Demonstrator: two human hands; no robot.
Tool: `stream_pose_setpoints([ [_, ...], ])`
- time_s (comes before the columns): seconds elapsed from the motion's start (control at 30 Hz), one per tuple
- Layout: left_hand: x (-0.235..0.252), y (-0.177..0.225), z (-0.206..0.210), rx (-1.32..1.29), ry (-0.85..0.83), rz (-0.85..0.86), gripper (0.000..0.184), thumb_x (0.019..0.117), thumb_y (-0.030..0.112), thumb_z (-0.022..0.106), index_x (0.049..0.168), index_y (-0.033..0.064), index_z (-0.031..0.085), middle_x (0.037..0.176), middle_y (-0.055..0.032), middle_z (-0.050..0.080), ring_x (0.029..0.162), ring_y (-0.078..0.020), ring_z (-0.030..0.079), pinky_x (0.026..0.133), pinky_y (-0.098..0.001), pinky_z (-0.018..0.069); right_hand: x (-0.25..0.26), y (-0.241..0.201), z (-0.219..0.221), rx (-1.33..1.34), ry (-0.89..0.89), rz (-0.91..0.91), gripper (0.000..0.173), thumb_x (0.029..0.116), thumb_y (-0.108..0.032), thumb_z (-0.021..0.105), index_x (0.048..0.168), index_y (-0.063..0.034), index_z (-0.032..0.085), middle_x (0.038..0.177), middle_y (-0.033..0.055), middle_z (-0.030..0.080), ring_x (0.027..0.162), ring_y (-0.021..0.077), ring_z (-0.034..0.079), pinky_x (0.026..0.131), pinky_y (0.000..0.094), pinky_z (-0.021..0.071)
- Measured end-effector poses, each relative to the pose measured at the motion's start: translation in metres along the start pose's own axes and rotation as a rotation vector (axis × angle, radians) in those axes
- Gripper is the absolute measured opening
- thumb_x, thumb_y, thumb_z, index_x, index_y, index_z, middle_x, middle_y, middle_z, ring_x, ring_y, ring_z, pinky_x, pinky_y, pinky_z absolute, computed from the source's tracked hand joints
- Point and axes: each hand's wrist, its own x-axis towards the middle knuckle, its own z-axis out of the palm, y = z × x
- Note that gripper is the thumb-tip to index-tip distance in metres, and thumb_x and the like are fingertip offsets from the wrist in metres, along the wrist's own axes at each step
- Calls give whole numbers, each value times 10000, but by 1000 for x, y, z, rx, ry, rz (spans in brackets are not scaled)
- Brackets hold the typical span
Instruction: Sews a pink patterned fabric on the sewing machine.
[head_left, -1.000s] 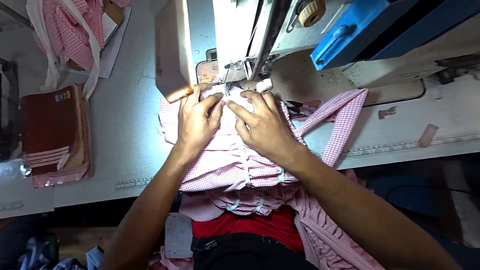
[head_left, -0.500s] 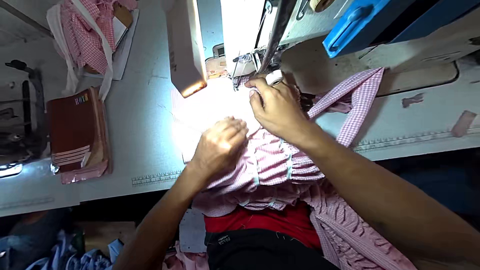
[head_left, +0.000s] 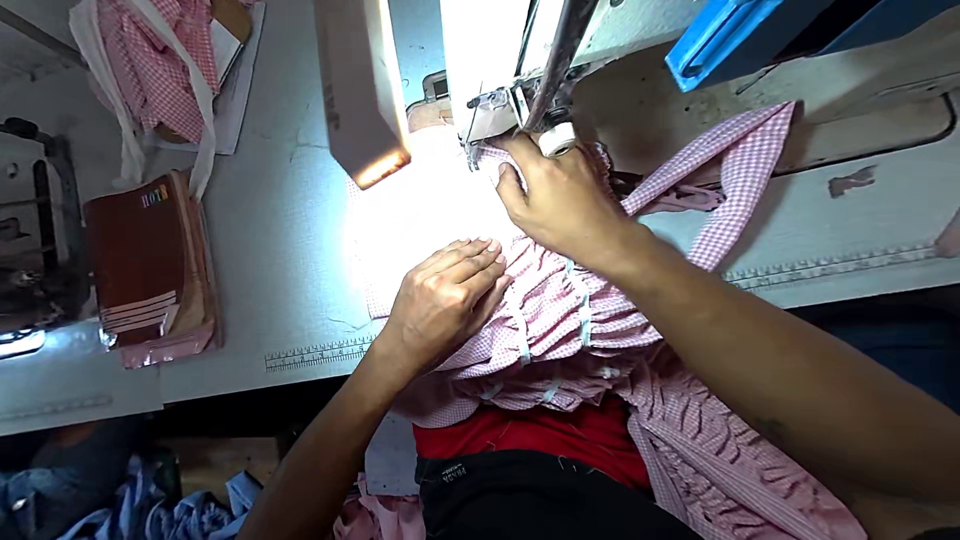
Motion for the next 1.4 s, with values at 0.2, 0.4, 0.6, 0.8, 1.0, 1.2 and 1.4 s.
stream_pose_setpoints([
  [0.2,1,5,0,6,0,-19,281,1014,285,643,1089,64,799,1214,-93,752,1223,-214,681,1097,-368,520,1,-2,-6,-11,56,-13,338,1076,-201,431,1126,39,663,1187,249,629,1165,402,606,978,468,501],
  [0.4,-3,6,-1,-21,-9,-19,244,1017,228,635,1105,71,799,1211,-87,755,1232,-215,676,1108,-365,509,-43,-23,-34,-19,-121,-105,421,1007,-232,529,1375,-48,618,1437,204,556,1322,412,514,1058,562,427],
  [0.6,-3,7,-4,-14,-40,-13,267,1032,253,623,1130,72,792,1244,-88,743,1248,-211,667,1117,-372,504,-47,-9,-25,-21,-59,-163,286,1031,-101,483,1195,-50,712,1338,165,636,1288,394,544,1045,527,445],
  [0.8,-4,5,-3,-10,-34,6,262,1028,255,631,1119,70,794,1242,-90,744,1263,-225,658,1131,-386,491,-44,-4,-24,-115,-20,-167,393,1025,-284,461,1308,-120,679,1397,135,619,1318,383,526,1070,552,394],
  [1.0,-4,4,-3,-32,-20,12,273,1032,264,625,1106,66,798,1230,-97,749,1241,-223,673,1119,-379,501,-38,-3,-29,-149,-52,-215,335,1037,-269,462,1201,-115,709,1262,114,679,1159,369,600,980,542,423],
  [1.2,-4,4,-4,-34,-23,15,262,1028,256,632,1112,72,799,1222,-91,752,1241,-221,673,1113,-376,506,-39,0,-31,-125,-55,-229,319,1051,-213,450,1193,-121,721,1276,93,690,1173,354,602,991,542,414],
  [1.4,-3,3,-6,-26,-43,25,240,1020,226,641,1117,72,796,1233,-89,748,1249,-215,667,1119,-367,498,-44,-4,-35,-68,-68,-225,293,1017,-100,494,1213,-95,712,1272,127,675,1210,389,581,996,571,421],
])
